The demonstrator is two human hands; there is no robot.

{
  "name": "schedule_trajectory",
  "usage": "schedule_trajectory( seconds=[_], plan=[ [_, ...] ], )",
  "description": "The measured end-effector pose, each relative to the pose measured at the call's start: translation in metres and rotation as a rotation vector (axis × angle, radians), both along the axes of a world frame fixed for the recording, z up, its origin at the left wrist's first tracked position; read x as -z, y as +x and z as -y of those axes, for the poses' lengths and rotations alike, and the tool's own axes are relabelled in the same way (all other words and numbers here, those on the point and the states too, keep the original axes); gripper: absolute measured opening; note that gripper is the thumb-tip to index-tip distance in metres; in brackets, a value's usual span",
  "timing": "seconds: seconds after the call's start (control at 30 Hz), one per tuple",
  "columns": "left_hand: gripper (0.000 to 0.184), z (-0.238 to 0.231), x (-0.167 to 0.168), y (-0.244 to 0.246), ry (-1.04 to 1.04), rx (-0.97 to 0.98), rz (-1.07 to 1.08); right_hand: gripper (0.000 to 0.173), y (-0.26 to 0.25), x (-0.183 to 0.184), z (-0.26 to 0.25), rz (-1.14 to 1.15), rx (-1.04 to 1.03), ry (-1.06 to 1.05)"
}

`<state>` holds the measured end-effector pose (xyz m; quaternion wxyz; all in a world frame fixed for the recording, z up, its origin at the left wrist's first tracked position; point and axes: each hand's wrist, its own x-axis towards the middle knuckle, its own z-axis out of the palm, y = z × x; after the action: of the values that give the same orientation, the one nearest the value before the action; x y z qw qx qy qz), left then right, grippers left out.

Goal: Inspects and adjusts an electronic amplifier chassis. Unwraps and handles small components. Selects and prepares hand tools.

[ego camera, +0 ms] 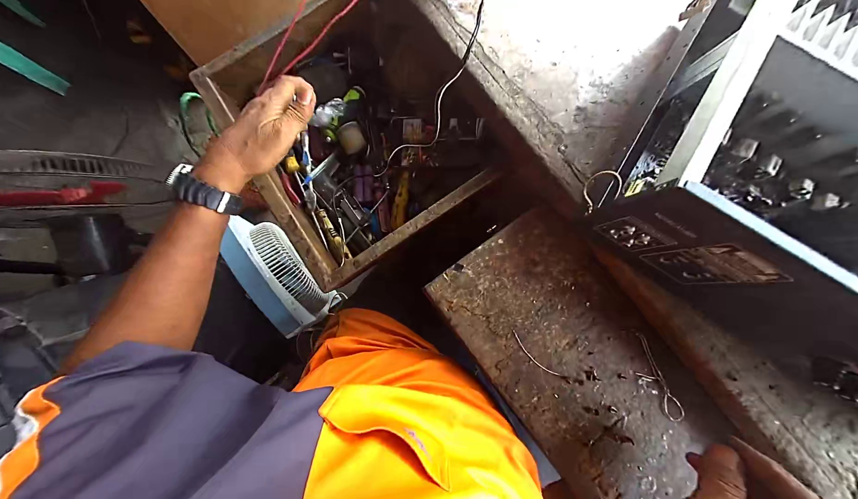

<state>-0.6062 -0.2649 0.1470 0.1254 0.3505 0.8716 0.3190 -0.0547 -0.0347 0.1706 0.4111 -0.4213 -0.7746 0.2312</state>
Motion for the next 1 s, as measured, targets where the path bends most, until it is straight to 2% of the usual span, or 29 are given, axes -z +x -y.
schedule_trajectory(
  seconds=[0.1,0.2,0.3,0.37,0.4,0.5,0.6,0.77,0.87,0.93,1.0],
  plan=[
    [0.076,-0.011,0.015,-0.006,-0.296,0.039,-0.001,0.016,0.001,0.009,-0.002,0.002,-0.005,-0.048],
    [0.076,-0.014,0.021,-0.008,-0.446,0.016,-0.127,0.014,-0.005,0.014,0.002,-0.009,0.027,-0.101],
    [0.058,-0.022,0.012,0.0,-0.34,0.003,-0.247,0.014,-0.004,0.02,-0.001,0.011,0.037,-0.093],
    [0.038,-0.033,0.006,0.01,-0.207,0.068,-0.29,0.014,-0.007,0.021,-0.002,0.034,0.043,-0.085],
    [0.034,-0.04,0.006,0.015,-0.181,0.13,-0.283,0.014,-0.009,0.02,-0.001,0.041,0.045,-0.087],
    [0.036,-0.064,0.017,0.028,-0.229,0.281,-0.2,0.014,-0.012,0.02,0.0,0.033,0.045,-0.077],
    [0.035,-0.084,0.029,0.032,-0.313,0.311,-0.181,0.014,-0.012,0.022,0.0,0.033,0.044,-0.068],
    [0.028,-0.09,0.031,0.034,-0.234,0.334,-0.196,0.013,-0.011,0.022,-0.001,0.041,0.06,-0.067],
    [0.03,-0.077,-0.001,0.019,-0.183,0.238,-0.182,0.013,-0.01,0.023,0.0,0.037,0.054,-0.074],
    [0.038,-0.066,-0.019,-0.004,-0.174,0.033,-0.214,0.014,-0.012,0.021,0.001,0.039,0.061,-0.084],
    [0.044,-0.056,-0.021,-0.026,-0.208,-0.191,-0.25,0.014,-0.012,0.021,0.001,0.048,0.065,-0.086]
  ],
)
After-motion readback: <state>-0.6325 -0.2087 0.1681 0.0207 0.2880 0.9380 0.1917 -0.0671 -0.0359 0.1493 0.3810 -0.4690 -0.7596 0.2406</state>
